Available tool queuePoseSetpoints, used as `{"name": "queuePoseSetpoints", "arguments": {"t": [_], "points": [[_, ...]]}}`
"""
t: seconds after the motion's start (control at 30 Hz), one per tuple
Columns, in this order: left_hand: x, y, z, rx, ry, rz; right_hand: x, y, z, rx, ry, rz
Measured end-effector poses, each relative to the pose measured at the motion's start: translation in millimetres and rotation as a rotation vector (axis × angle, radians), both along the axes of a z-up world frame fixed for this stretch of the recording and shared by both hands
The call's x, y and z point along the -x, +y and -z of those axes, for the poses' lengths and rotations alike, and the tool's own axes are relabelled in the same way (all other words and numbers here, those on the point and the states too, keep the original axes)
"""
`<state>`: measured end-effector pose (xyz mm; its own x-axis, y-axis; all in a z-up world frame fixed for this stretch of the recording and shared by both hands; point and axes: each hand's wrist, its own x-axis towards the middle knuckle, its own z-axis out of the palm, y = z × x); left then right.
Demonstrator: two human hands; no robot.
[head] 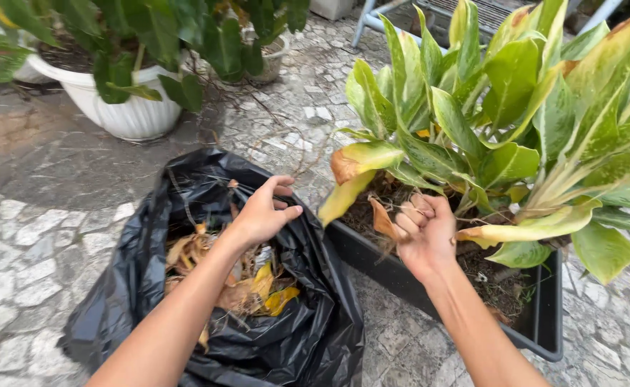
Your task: Removing dead leaves and debris from potted plants in an outdoor garden.
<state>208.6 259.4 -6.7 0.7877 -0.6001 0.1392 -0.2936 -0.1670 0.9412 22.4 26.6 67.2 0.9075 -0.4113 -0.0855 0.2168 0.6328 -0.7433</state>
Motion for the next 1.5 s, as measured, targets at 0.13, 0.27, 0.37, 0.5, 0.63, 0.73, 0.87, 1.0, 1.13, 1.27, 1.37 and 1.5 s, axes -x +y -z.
{"name": "queuePoseSetpoints", "arguments": {"t": [0.13,0.27,0.37,0.5,0.63,0.73,0.87,1.0,1.13,1.27,1.37,1.5], "points": [[-4.2,37.9,-5.8,-0.04,0.129,-0.07,6.9,44.0,-37.2,0.072,0.056,-0.006],[-13.2,71.5,-2.9,-0.047,0.171,-0.137,-9.6,82.9,-51.8,-0.052,-0.043,-0.162],[-33.2,88.8,23.6,0.013,0.201,-0.167,-37.4,110.7,-44.0,-0.109,-0.111,-0.289],[-31.3,114.4,24.2,0.084,0.41,-0.312,-87.6,145.1,17.4,-0.246,-0.148,-0.366],[-21.2,135.8,32.6,0.121,0.456,-0.371,-77.5,180.2,60.4,0.563,0.345,-0.578],[-16.6,141.0,41.3,-0.004,0.439,-0.395,-60.7,183.0,79.7,0.879,0.628,-0.583],[13.8,138.1,20.7,-0.123,-0.149,-0.386,-32.5,180.1,75.4,1.078,0.585,-0.57],[43.6,120.3,-7.8,-0.019,-0.639,-0.247,-6.5,170.0,105.4,1.578,0.23,-0.533],[63.2,93.8,54.8,-0.551,-0.862,0.325,19.0,171.4,95.7,1.799,-0.119,-0.435],[86.8,76.6,43.1,-1.263,-0.438,0.509,42.6,172.4,55.7,1.724,0.136,-0.311],[92.0,67.7,-3.9,-1.261,-0.493,0.408,51.7,146.2,42.2,1.538,0.339,0.064],[79.2,47.2,3.6,-0.693,-0.796,-0.129,56.5,75.0,36.5,1.559,0.193,0.517]]}}
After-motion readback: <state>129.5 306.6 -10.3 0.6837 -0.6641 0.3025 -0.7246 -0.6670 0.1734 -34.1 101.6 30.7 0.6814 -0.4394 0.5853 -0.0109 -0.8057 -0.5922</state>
